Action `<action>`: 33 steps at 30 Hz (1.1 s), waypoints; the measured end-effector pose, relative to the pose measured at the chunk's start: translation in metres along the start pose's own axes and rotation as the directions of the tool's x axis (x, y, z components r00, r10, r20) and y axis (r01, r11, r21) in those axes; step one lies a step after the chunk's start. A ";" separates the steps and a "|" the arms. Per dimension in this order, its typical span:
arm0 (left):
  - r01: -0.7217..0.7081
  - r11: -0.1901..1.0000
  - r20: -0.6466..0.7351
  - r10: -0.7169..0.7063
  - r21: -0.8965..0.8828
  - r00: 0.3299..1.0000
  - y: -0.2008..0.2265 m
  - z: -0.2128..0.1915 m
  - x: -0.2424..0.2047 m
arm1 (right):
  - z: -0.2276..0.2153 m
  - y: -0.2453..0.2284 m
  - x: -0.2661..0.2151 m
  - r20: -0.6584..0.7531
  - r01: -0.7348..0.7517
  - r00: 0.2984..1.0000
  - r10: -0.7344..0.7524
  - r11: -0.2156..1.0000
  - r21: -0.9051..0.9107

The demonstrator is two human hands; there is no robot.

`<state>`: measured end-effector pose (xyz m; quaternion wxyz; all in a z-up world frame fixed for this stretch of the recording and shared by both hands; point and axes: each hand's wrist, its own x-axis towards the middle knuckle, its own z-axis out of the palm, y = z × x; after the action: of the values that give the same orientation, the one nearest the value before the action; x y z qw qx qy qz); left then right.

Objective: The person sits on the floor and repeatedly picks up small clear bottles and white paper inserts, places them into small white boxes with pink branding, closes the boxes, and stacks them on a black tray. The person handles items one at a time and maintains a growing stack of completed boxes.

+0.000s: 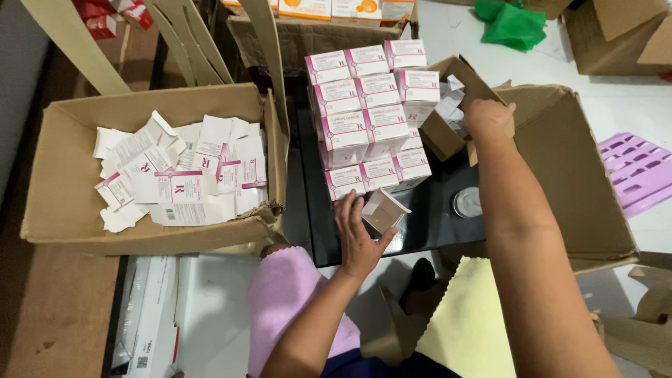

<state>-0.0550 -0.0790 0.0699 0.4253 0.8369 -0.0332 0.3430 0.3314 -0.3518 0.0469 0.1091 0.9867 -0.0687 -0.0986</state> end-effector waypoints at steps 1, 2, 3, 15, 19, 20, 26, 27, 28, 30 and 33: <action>0.001 1.000 -0.007 -0.001 0.015 1.000 -0.002 0.001 0.000 | 0.002 0.004 -0.001 -0.088 0.039 0.995 -0.039 0.999 -0.005; 0.003 1.000 -0.014 -0.002 0.031 1.000 -0.004 0.002 0.000 | 0.000 0.010 -0.004 -0.175 0.078 0.981 -0.079 0.997 -0.013; 0.002 0.999 -0.019 -0.001 0.046 1.000 -0.005 0.002 -0.001 | -0.005 0.017 -0.012 -0.261 0.113 0.959 -0.115 0.993 -0.023; -0.554 0.829 0.003 0.555 0.074 0.832 0.040 0.018 -0.042 | -0.045 0.095 -0.252 -0.835 0.572 0.458 0.304 0.618 0.539; -0.509 0.859 0.263 0.503 -0.053 0.823 0.068 0.048 -0.050 | 0.030 0.098 -0.289 -0.750 0.413 0.433 0.500 0.629 0.659; -0.453 0.889 0.312 0.450 -0.068 0.837 0.072 0.062 -0.048 | 0.050 0.101 -0.293 -0.715 0.377 0.440 0.544 0.610 0.696; 0.144 0.986 0.375 -0.104 -0.080 0.921 0.089 0.134 -0.035 | 0.121 0.131 -0.274 -0.351 0.282 0.502 0.790 0.235 0.930; 0.173 0.982 0.347 -0.138 -0.070 0.928 0.090 0.142 -0.034 | 0.127 0.133 -0.270 -0.352 0.262 0.512 0.783 0.248 0.933; 0.160 0.984 0.340 -0.127 -0.071 0.932 0.091 0.150 -0.033 | 0.131 0.134 -0.266 -0.352 0.242 0.523 0.776 0.261 0.935; 0.137 0.988 0.336 -0.107 -0.068 0.936 0.090 0.165 -0.032 | 0.136 0.134 -0.264 -0.399 0.223 0.566 0.722 0.332 0.917; 0.036 0.995 0.396 0.003 -0.092 0.918 0.075 0.185 -0.021 | 0.138 0.120 -0.267 -0.454 0.266 0.700 0.551 0.389 0.882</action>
<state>0.0038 -0.2681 0.0345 0.4528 0.8675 -0.1281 0.1615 0.0292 -0.4540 -0.0094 -0.4207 0.8241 -0.1584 0.3447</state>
